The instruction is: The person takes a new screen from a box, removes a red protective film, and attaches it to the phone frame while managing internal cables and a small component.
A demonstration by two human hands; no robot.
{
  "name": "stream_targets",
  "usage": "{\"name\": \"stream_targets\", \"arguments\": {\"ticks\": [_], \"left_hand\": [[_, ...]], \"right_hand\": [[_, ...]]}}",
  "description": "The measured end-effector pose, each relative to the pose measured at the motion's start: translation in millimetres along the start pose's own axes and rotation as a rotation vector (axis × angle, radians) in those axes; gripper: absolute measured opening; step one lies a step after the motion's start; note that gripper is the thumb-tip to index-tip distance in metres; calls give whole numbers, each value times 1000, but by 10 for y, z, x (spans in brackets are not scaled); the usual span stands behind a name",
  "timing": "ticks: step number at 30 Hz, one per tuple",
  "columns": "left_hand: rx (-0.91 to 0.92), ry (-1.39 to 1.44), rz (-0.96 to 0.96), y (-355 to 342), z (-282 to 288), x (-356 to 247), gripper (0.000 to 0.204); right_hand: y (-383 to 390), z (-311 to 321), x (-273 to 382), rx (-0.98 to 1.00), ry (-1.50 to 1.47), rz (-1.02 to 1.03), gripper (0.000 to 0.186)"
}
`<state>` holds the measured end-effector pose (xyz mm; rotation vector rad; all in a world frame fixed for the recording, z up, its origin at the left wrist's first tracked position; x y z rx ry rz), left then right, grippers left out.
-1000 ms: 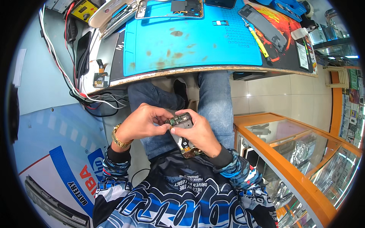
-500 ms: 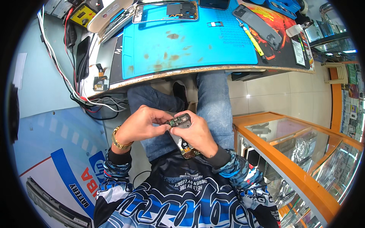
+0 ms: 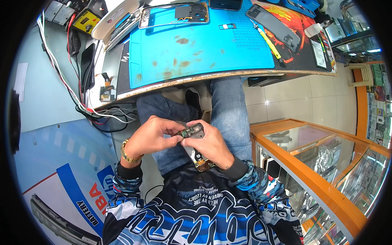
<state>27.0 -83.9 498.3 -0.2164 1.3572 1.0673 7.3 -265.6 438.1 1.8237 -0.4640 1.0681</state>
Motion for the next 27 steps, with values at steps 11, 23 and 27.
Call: {"name": "stream_targets", "arguments": {"ticks": [11, 23, 27], "left_hand": [[-21, 56, 44, 14, -41, 63, 27], [-112, 471, 2, 113, -188, 431, 28], [-111, 938, 32, 126, -373, 508, 31]], "right_hand": [[18, 2, -23, -5, 3, 34, 52], [14, 48, 26, 155, -13, 43, 39], [-10, 47, -32, 137, -67, 29, 36]]}}
Point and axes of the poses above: each hand's wrist, its own y-axis away from the middle knuckle, its own z-axis out of the back of the hand, x = y × z, the point moved 4 cm from there along -y, towards the middle knuckle, and after that the axes turned 6 degrees about x, right-handed, at the moved point
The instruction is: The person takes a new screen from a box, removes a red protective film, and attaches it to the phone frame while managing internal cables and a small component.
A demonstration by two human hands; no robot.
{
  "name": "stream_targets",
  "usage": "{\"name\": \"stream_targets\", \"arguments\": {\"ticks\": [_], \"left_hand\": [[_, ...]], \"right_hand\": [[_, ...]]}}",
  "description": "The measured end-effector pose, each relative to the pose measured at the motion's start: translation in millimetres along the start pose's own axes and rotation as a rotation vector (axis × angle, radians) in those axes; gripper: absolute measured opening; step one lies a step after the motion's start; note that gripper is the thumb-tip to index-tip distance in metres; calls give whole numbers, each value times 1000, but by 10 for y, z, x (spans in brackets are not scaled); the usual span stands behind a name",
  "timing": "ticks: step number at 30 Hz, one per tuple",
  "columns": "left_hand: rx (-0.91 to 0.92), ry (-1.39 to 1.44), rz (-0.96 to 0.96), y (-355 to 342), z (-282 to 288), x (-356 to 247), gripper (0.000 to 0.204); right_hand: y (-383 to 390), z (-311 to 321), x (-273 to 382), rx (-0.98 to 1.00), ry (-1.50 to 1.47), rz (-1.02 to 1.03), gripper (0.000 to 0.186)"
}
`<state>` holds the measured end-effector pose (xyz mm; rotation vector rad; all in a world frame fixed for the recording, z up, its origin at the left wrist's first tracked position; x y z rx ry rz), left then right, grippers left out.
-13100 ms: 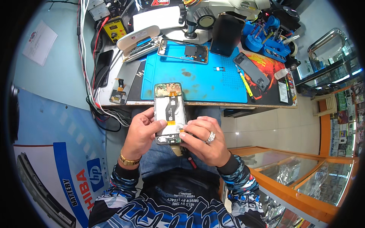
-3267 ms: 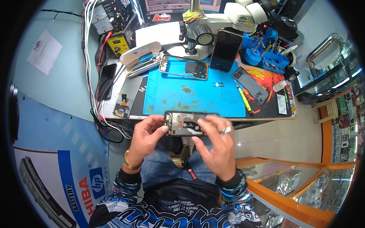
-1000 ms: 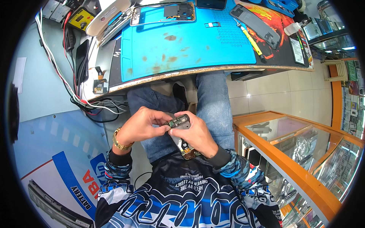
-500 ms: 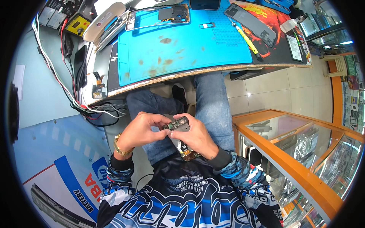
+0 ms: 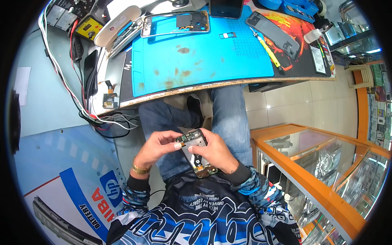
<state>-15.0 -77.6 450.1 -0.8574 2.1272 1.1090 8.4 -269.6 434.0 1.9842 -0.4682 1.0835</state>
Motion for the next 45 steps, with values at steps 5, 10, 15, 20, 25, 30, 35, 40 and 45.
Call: {"name": "stream_targets", "arguments": {"ticks": [5, 10, 15, 20, 25, 30, 35, 40, 45], "left_hand": [[-126, 92, -97, 38, -150, 379, 24], [-271, 51, -89, 114, -216, 316, 13], [-284, -91, -179, 140, -239, 234, 19], [-312, -154, -241, 116, -243, 240, 18], [-331, -196, -267, 107, -233, 260, 15], [-314, -61, -209, 5, -168, 277, 16], [-309, 85, -199, -20, -88, 192, 19], [-432, 154, -276, -28, -109, 28, 19], [-508, 230, -505, 51, -77, 43, 20]], "right_hand": [[49, -44, 2, -45, -46, 23, 36], [126, -42, 148, -50, 35, 44, 41], [172, -61, 219, -27, 55, 38, 41], [202, -80, 292, -19, 72, 48, 41], [204, -62, 318, -29, 73, 52, 42], [78, -4, 304, -8, 0, 53, 43], [-29, -19, 364, 137, -245, 29, 43], [67, 112, 281, 119, -301, -25, 40], [211, 165, 279, 127, -243, -80, 44]]}}
Point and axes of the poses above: each hand's wrist, its own y-axis away from the middle knuckle, its own z-axis out of the back of the hand, x = y × z, the point moved 4 cm from there along -y, towards the middle knuckle, and after that the axes turned 6 degrees about x, right-handed, at the moved point
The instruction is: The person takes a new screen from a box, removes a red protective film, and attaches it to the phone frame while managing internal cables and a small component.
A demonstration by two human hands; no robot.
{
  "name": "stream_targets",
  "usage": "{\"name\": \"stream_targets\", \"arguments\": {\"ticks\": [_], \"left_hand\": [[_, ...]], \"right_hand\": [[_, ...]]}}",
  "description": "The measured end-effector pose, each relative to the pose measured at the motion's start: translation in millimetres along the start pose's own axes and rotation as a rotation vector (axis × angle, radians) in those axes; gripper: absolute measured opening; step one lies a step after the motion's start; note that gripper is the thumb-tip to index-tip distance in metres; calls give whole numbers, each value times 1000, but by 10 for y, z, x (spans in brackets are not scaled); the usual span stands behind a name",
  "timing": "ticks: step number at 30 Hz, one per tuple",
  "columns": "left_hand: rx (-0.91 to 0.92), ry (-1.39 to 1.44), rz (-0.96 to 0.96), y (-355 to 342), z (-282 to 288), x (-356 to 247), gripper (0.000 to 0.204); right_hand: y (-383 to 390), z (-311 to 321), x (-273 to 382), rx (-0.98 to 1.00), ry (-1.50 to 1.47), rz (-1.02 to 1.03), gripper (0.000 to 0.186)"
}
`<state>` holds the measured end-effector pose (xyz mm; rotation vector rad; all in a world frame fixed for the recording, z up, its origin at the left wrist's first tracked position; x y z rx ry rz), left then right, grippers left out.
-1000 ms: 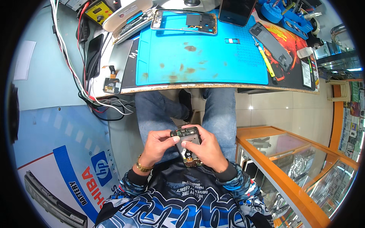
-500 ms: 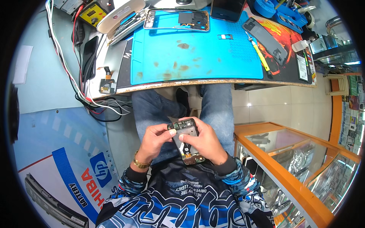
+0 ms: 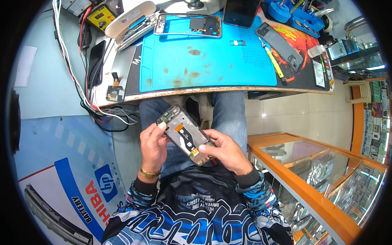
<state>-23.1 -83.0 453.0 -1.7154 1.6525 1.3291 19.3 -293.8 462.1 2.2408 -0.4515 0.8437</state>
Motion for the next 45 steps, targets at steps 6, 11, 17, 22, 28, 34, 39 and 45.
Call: {"name": "stream_targets", "arguments": {"ticks": [6, 11, 17, 22, 28, 34, 39, 45], "left_hand": [[-25, 199, -14, 97, -10, 53, 23], [78, 187, -17, 144, -22, -16, 30], [147, 221, -12, 130, 4, -59, 30], [174, -24, 49, 80, 97, -65, 23], [171, -78, 54, 36, 112, -77, 18], [136, -144, -47, 39, 53, -98, 14], [83, -83, -80, 91, -12, 14, 12], [26, 55, 63, 197, 7, 306, 20]], "right_hand": [[58, 113, 88, -127, -17, 162, 34], [-5, 224, 292, -141, -17, 218, 32], [53, 237, 435, -137, 102, 221, 34], [25, 286, 566, -138, 154, 219, 34], [37, 256, 667, -110, 212, 244, 34], [7, 219, 692, -105, 211, 241, 35], [-20, 236, 572, -31, 52, 274, 38], [13, 152, 550, -93, 49, 281, 36]]}}
Point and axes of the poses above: each hand's wrist, its own y-axis away from the middle knuckle, its own z-axis out of the back of the hand, x = y × z, the point moved 4 cm from there along -y, towards the middle knuckle, and after that the axes turned 6 degrees about x, right-handed, at the moved point
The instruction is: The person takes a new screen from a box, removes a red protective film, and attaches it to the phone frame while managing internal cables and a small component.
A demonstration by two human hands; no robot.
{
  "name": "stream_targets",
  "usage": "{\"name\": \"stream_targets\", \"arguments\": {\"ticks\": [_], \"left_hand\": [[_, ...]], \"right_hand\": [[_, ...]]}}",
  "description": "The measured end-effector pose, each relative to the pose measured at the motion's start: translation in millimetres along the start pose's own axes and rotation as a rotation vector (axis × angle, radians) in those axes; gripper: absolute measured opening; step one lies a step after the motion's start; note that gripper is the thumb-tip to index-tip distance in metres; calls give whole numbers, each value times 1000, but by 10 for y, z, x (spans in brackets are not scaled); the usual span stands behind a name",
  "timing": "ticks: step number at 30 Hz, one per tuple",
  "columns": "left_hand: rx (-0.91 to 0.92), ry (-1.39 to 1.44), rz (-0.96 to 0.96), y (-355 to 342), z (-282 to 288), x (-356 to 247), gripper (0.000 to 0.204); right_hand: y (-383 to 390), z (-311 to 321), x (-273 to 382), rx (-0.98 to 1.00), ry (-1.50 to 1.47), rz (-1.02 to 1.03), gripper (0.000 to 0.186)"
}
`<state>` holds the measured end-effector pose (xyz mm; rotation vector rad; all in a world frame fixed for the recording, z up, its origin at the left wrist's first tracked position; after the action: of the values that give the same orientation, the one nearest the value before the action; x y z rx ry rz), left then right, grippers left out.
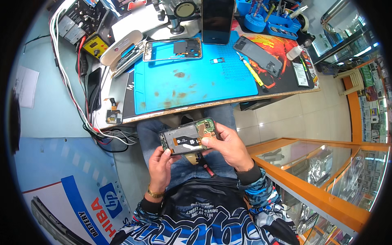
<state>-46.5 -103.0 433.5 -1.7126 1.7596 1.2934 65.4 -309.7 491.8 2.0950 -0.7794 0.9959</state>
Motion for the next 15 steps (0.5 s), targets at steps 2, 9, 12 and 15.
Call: {"name": "stream_targets", "arguments": {"ticks": [2, 9, 12, 15], "left_hand": [[-67, -246, -203, 11, -67, -53, 27], [39, -1361, -953, -82, -719, -901, 54], [216, -1574, -999, -357, -995, -1198, 65], [335, -1557, -1044, -768, -1096, -1435, 56]], "right_hand": [[-16, 31, -16, 18, 21, -56, 34], [-164, 63, 291, -12, 83, 80, 32], [-416, 43, 593, 1, 68, 119, 33], [-655, 158, 722, 17, 13, 149, 32]]}}
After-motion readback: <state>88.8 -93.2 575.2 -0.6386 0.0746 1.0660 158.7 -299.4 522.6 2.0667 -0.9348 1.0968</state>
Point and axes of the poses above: each hand's wrist, its own y-axis away from the middle knuckle, its own z-axis out of the back of the hand, x = y × z, the point moved 4 cm from there along -y, towards the middle knuckle, and after that the axes turned 6 degrees about x, right-handed, at the moved point
